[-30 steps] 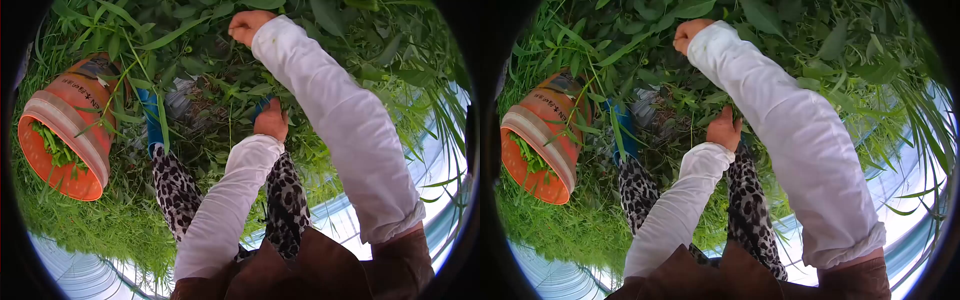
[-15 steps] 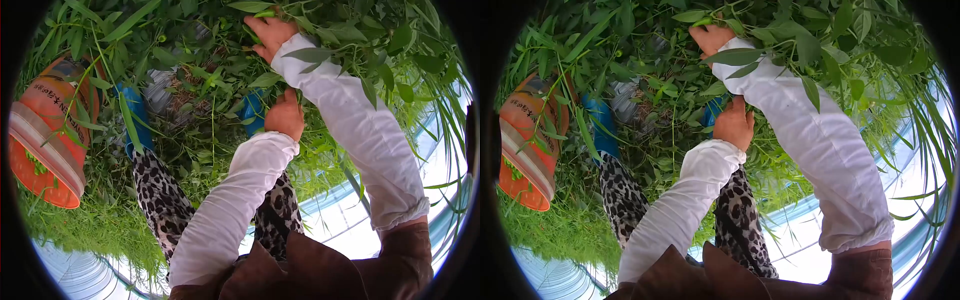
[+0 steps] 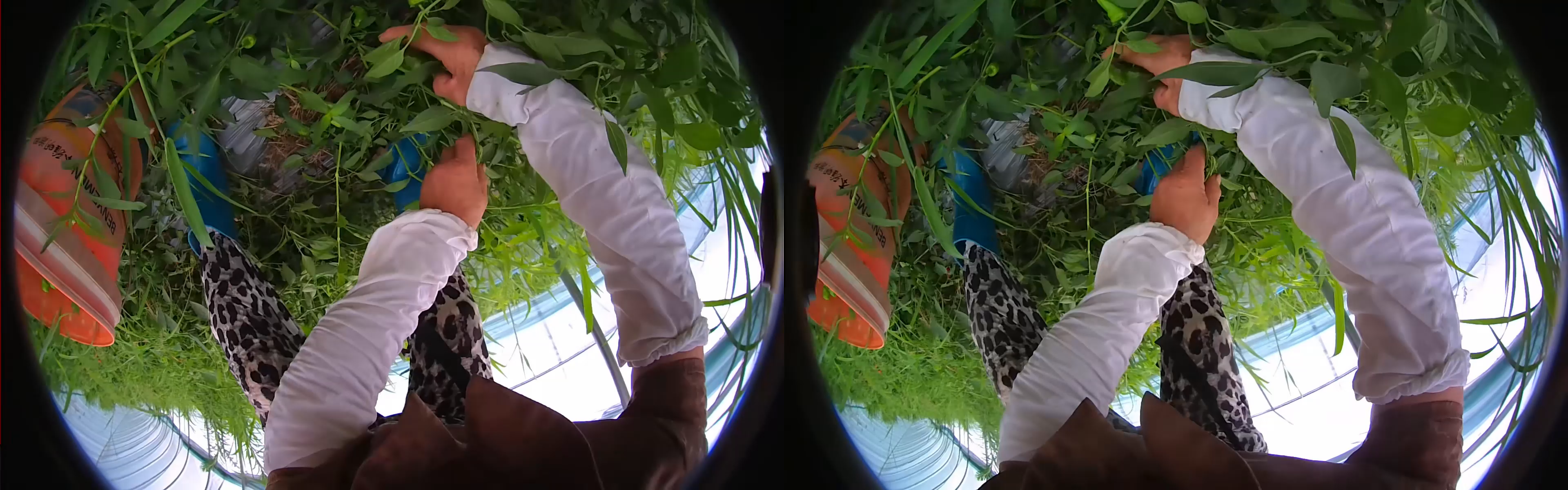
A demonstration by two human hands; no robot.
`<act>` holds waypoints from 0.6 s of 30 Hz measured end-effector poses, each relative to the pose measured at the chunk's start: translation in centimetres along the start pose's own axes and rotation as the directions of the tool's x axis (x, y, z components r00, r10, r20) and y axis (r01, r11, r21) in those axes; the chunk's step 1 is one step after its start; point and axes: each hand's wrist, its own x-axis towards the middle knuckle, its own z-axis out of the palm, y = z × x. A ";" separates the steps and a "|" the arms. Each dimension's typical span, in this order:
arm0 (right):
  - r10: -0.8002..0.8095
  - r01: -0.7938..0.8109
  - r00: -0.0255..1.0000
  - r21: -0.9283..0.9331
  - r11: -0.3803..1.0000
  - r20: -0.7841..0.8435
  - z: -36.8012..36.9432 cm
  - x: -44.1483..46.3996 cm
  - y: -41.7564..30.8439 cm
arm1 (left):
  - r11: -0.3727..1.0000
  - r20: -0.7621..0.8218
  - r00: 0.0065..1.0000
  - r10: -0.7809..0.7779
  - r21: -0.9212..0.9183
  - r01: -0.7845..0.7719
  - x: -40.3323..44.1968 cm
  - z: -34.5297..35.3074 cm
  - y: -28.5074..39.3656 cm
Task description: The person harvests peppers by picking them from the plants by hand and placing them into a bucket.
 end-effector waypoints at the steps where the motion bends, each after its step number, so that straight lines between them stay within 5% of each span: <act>1: -0.007 0.013 0.999 0.197 0.980 -0.032 0.1 -0.1 0.2 | 1.000 0.031 1.000 -0.004 0.011 0.003 -0.2 0.1 -0.2; 2: -0.015 0.038 0.998 0.385 0.922 -0.064 0.2 -0.1 0.4 | 1.000 0.033 0.999 -0.003 0.006 0.003 -0.4 0.1 -0.4; 3: -0.013 0.035 0.998 0.383 0.923 -0.061 1.1 -0.4 1.3 | 0.999 -0.016 0.999 0.034 -0.019 -0.035 -0.6 0.1 -0.6; 4: 0.197 -0.102 0.977 0.630 0.770 -0.083 2.2 -0.7 2.3 | 0.996 -0.066 0.995 0.070 -0.043 -0.073 -0.7 -0.1 -0.7; 5: 0.396 -0.190 0.917 0.825 0.532 -0.044 3.4 -0.8 3.6 | 0.996 -0.066 0.995 0.070 -0.046 -0.073 -0.7 -0.3 -0.7; 6: 0.364 -0.446 0.854 0.883 0.145 0.372 3.3 -2.6 7.2 | 0.996 -0.047 0.997 0.053 -0.074 -0.057 -0.6 -0.7 -0.4; 7: 0.364 -0.449 0.853 0.882 0.146 0.374 1.7 -2.3 5.2 | 0.994 -0.028 0.999 0.037 -0.101 -0.040 -0.6 -1.0 -0.2; 9: 0.542 -0.278 0.836 0.916 0.288 0.083 -2.7 -2.5 0.4 | 0.993 -0.017 0.998 0.054 -0.103 -0.055 -0.6 -1.3 0.0; 11: 0.537 -0.340 0.835 0.877 0.339 0.117 -3.9 -2.6 0.5 | 0.992 -0.006 0.997 0.070 -0.106 -0.071 -0.5 -1.4 -0.1; 12: 0.624 -0.193 0.752 0.976 -0.098 0.212 -3.5 -2.8 1.2 | 0.964 -0.032 0.992 0.124 -0.232 -0.128 -0.5 -1.4 -0.2; 13: 0.650 0.038 0.678 0.867 -0.497 0.343 -2.9 -3.1 2.3 | 0.918 -0.064 0.983 0.173 -0.351 -0.184 -0.6 -1.5 -0.4; 14: 0.490 -0.153 0.872 0.955 0.256 0.009 -0.8 -4.6 4.7 | 0.918 -0.058 0.984 0.168 -0.355 -0.178 -0.7 -2.2 -0.2; 15: 0.494 -0.158 0.869 0.955 0.252 0.013 -1.6 -4.4 3.2 | 0.859 0.107 0.991 0.083 -0.512 -0.017 -0.8 -3.6 0.3; 16: 0.578 -0.260 0.814 0.855 0.449 -0.055 -3.5 -3.5 0.0 | 0.764 0.278 0.960 0.027 -0.625 0.159 -0.9 -4.6 0.4; 17: 0.637 -0.372 0.758 0.705 0.603 -0.144 -4.4 -3.2 -2.0 | 0.765 0.281 0.960 0.025 -0.623 0.162 -0.9 -5.0 -0.2; 18: 0.717 -0.255 0.690 0.896 0.364 -0.095 -4.4 -3.4 -2.4 | 0.671 0.314 0.949 -0.030 -0.697 0.252 -0.9 -5.6 -0.4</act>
